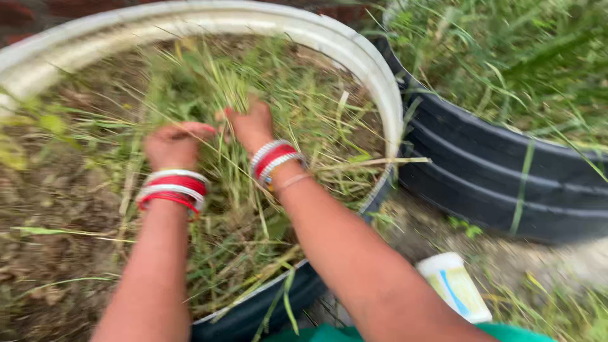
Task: The person pours liquid from a container onto the soil in a planter, then spreads cut grass across the planter by hand.
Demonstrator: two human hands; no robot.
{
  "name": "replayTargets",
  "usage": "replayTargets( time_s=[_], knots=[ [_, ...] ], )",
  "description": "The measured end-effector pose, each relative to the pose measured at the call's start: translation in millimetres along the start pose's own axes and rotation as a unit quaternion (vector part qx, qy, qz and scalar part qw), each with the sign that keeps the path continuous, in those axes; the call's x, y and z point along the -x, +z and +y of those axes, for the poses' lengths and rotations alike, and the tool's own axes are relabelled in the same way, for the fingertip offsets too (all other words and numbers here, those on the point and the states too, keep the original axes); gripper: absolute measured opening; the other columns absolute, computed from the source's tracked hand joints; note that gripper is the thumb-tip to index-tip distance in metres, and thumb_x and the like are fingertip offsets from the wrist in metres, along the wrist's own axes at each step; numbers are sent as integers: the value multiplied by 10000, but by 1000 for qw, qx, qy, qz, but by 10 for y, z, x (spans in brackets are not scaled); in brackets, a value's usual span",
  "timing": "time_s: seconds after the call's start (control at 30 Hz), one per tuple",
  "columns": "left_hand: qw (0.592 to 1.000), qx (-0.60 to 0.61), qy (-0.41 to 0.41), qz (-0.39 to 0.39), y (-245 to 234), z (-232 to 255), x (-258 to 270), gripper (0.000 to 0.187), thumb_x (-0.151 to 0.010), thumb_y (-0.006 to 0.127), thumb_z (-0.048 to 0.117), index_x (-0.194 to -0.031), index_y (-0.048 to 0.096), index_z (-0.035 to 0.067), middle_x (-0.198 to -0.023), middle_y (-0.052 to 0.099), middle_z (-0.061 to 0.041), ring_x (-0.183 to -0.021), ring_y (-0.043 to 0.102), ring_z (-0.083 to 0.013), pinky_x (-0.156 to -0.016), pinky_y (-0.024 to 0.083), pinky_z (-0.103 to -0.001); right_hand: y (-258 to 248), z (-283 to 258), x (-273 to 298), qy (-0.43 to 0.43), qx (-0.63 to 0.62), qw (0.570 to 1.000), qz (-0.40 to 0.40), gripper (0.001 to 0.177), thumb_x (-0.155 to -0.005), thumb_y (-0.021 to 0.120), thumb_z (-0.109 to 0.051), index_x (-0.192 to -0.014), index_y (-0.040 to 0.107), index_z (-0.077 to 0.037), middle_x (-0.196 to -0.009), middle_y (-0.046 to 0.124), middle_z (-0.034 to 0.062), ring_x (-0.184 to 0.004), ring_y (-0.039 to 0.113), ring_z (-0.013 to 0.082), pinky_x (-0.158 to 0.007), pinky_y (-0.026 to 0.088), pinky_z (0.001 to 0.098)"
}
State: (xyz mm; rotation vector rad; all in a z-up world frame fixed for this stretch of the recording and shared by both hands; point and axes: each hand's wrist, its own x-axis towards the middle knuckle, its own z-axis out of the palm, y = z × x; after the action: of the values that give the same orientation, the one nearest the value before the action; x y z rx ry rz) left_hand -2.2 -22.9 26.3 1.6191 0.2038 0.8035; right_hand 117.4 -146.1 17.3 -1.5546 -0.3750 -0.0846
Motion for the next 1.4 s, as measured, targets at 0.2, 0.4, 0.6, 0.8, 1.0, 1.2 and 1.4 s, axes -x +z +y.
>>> replayTargets(
  time_s=[0.2, 0.4, 0.6, 0.8, 1.0, 1.2, 1.4],
  knots=[
    [979, -77, -130, 138, 90, -338, -152, 628, -916, 837, 375, -1322, 613, -48, -1301, 687, -265, -1122, 705, -358, -968, 530, -430, -366, -809, 159, -67, 191, 976, 75, 431, -955, 686, -411, -1247, 697, -93, -783, 768, 112, -674, 735, 281, -649, 566, 406],
    [915, -343, -193, -83, 445, -427, 94, 820, -775, 821, 497, -1344, 596, -48, -1336, 616, -318, -1256, 612, -432, -1059, 479, -445, -484, -486, 324, -49, 395, 912, -100, 834, -627, 905, -483, -1277, 642, -31, -1156, 681, 258, -955, 682, 420, -823, 548, 504],
    [919, -284, -274, -26, 439, -228, 133, 698, -739, 856, 336, -1321, 648, 12, -1201, 732, -270, -1113, 724, -346, -988, 524, -412, -422, -686, 442, -2, 406, 907, -114, 480, -855, 762, -408, -1132, 744, -16, -998, 742, 262, -932, 737, 404, -856, 571, 497],
    [974, -114, -2, 198, 279, 43, 39, 362, -980, 696, 264, -1205, 720, -18, -1153, 726, -182, -1047, 672, -266, -949, 498, -365, -275, -972, 506, 8, 311, 949, -58, 641, -954, 538, -584, -1327, 621, -70, -904, 735, 290, -865, 710, 445, -783, 549, 536],
    [943, -130, 298, 64, 300, -177, -68, 384, -924, 579, -69, -1292, 690, -79, -1216, 710, -229, -1118, 653, -305, -965, 475, -429, -125, -206, 164, 144, -63, 956, -247, 762, -974, 653, -586, -1238, 670, 128, -1143, 796, 275, -1080, 771, 328, -984, 584, 413],
    [985, -84, 79, 131, 136, 212, -16, 525, -775, 780, -116, -1259, 624, 16, -1122, 726, -62, -759, 714, -117, -725, 623, -243, -109, -39, 51, 110, 46, 985, -128, 849, -794, 881, -362, -1336, 454, 133, -1226, 634, 258, -1100, 631, 248, -953, 502, 378],
    [984, -74, -55, 155, -151, -730, -351, 555, -897, 731, 135, -1372, 506, -44, -1081, 668, -245, -887, 637, -252, -766, 486, -352, -44, -97, 104, 132, 33, 989, -50, 667, -859, 759, -368, -1242, 607, 157, -1124, 740, 319, -877, 751, 370, -756, 562, 464]
  ],
)
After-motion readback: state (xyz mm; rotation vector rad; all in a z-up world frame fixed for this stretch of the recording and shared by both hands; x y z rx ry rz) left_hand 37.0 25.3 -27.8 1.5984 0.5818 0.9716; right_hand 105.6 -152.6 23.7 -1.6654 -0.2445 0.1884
